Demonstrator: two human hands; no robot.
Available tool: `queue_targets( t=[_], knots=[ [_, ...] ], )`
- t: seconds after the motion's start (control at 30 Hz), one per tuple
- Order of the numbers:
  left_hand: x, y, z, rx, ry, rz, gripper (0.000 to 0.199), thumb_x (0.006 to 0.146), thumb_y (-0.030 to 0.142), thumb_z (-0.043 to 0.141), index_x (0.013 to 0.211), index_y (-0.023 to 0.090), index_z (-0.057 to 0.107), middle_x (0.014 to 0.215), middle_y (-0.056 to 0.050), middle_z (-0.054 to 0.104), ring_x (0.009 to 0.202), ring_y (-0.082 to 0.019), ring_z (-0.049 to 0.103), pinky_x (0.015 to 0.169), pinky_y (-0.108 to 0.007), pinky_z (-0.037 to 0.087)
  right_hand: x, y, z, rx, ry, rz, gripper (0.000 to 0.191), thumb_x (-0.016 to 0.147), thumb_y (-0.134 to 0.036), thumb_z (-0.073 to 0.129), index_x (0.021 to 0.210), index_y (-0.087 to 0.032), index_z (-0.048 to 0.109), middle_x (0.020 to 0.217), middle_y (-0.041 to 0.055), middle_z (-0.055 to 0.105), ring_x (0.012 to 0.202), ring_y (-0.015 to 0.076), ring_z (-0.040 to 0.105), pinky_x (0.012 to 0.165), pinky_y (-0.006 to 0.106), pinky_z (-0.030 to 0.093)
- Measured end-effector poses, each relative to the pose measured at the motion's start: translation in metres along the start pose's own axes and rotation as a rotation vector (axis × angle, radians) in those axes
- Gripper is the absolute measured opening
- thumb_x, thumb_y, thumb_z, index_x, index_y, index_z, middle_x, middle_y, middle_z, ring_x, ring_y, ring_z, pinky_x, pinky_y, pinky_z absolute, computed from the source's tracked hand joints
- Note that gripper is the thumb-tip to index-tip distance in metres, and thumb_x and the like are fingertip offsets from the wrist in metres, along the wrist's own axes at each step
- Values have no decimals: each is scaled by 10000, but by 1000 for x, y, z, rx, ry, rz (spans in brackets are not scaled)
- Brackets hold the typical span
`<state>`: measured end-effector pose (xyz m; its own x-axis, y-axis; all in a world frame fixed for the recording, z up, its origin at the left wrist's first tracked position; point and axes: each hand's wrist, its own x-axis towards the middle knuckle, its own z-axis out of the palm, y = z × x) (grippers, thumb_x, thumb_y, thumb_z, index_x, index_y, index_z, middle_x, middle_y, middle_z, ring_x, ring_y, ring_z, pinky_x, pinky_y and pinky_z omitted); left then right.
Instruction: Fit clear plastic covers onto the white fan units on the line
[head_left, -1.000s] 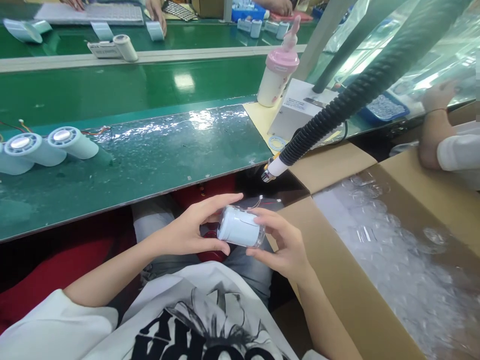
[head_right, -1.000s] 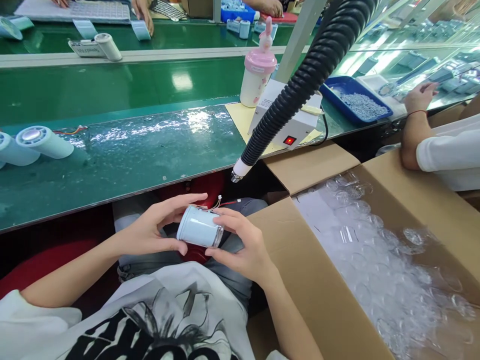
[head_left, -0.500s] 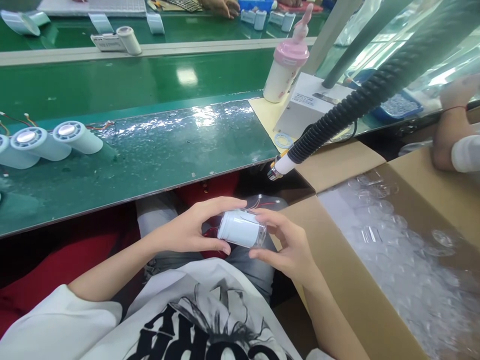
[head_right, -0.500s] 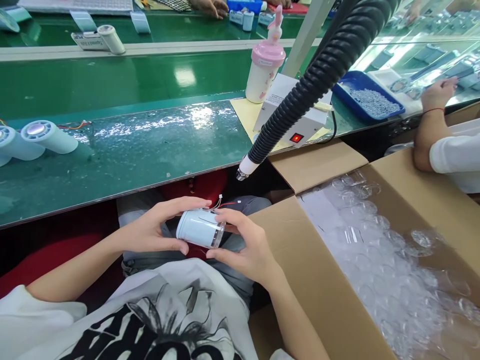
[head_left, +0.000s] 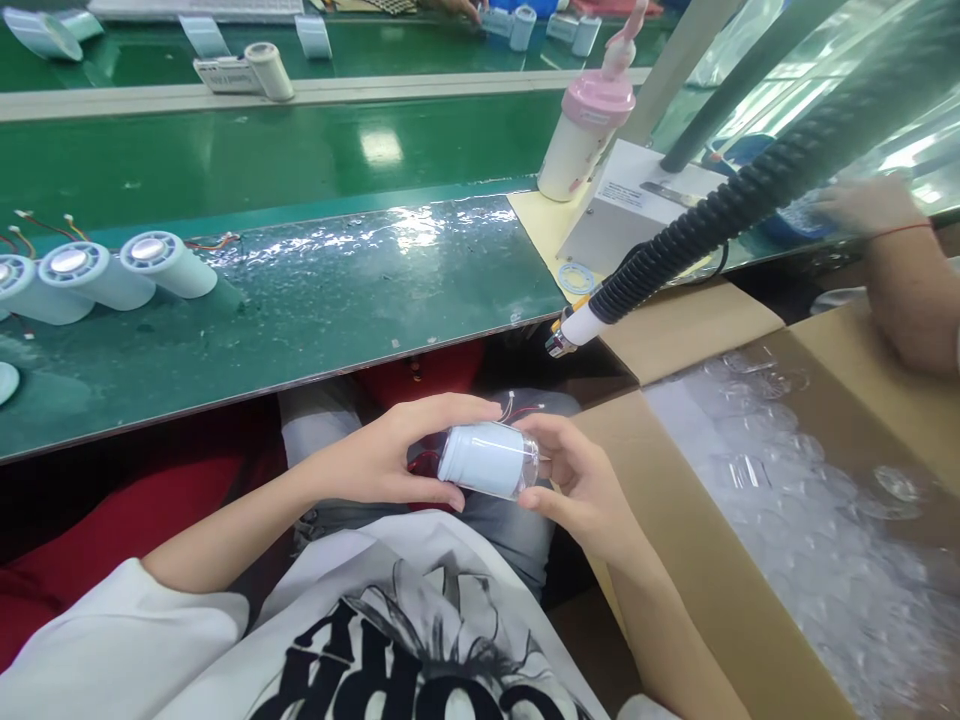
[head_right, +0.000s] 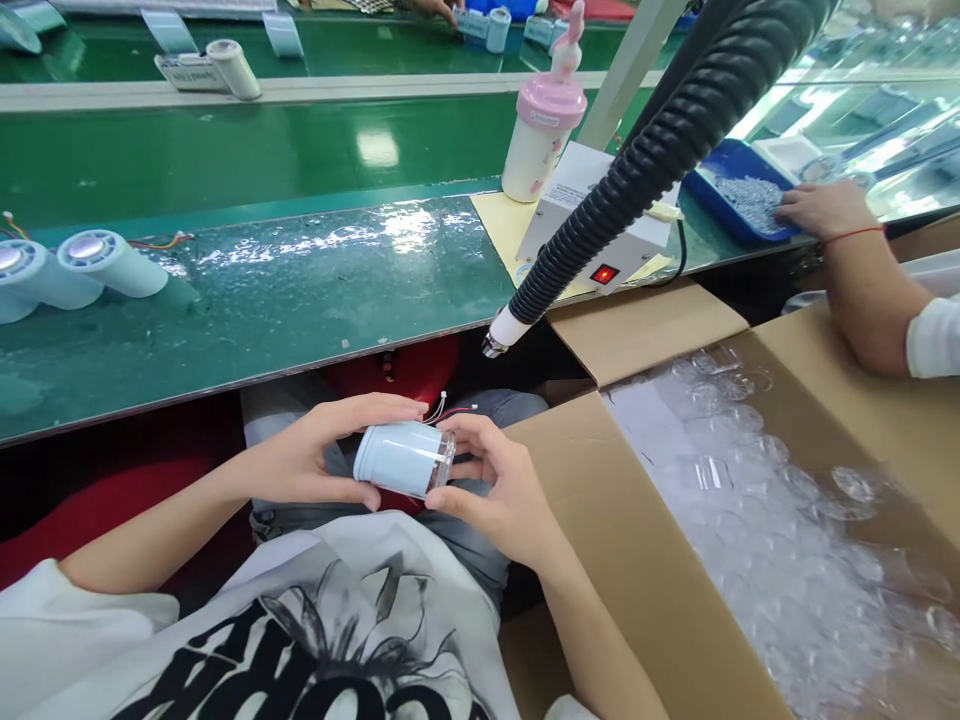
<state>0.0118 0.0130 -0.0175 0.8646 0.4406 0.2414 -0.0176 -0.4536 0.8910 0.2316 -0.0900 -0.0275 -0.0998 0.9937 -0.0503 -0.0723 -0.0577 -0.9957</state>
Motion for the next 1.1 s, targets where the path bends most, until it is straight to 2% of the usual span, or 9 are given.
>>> queue_targets(
  t=[0.27, 0.4, 0.53, 0.77, 0.93, 1.0, 1.1],
  knots=[
    [-2, -1, 0, 11, -17, 20, 794, 688, 262, 808, 1401, 290, 459, 1403, -126, 531, 1286, -307, 508, 1074, -447, 416, 3, -5, 4, 77, 19, 146, 482, 697, -566, 749, 1009, -245, 570, 865, 31, 667, 732, 170, 643, 593, 265, 571],
    [-3, -3, 0, 16, -26, 17, 777, 698, 276, 802, 1396, 287, 461, 1406, -127, 525, 1293, -300, 500, 1077, -439, 415, 5, -3, 7, 163, 11, 191, 444, 715, -569, 725, 947, -231, 554, 782, 0, 651, 626, 142, 624, 544, 261, 567],
    [-5, -4, 0, 14, -32, 24, 778, 702, 271, 803, 1397, 291, 454, 1416, -121, 513, 1298, -280, 497, 1084, -416, 413, 5, 2, 10, 290, 0, 311, 445, 713, -558, 728, 905, -212, 526, 696, -29, 638, 540, 125, 629, 484, 255, 567],
    [-5, -4, 0, 2, -37, 33, 798, 695, 243, 807, 1405, 282, 443, 1420, -135, 508, 1304, -290, 491, 1089, -437, 406, 7, 4, 13, 384, -48, 449, 507, 713, -661, 668, 843, -213, 471, 584, -31, 663, 461, 132, 651, 407, 199, 514],
    [-6, -7, 1, -14, -36, 44, 828, 679, 232, 817, 1411, 272, 431, 1429, -141, 496, 1312, -297, 481, 1095, -441, 399, 11, 1, 16, 434, -99, 555, 577, 676, -743, 621, 835, -202, 498, 546, -2, 667, 390, 134, 615, 336, 179, 459],
    [-6, -8, 2, -15, -35, 51, 817, 685, 241, 814, 1409, 263, 434, 1428, -147, 494, 1315, -298, 478, 1092, -437, 403, 11, -1, 16, 464, -146, 606, 597, 700, -763, 574, 777, -172, 539, 521, 25, 661, 360, 116, 587, 321, 161, 440],
    [-6, -9, 2, -6, -37, 54, 782, 705, 257, 801, 1400, 267, 442, 1434, -151, 483, 1315, -298, 476, 1086, -439, 408, 12, -3, 15, 506, -215, 693, 663, 841, -736, 388, 645, -135, 586, 460, 40, 619, 328, 75, 536, 312, 121, 405]
  ],
)
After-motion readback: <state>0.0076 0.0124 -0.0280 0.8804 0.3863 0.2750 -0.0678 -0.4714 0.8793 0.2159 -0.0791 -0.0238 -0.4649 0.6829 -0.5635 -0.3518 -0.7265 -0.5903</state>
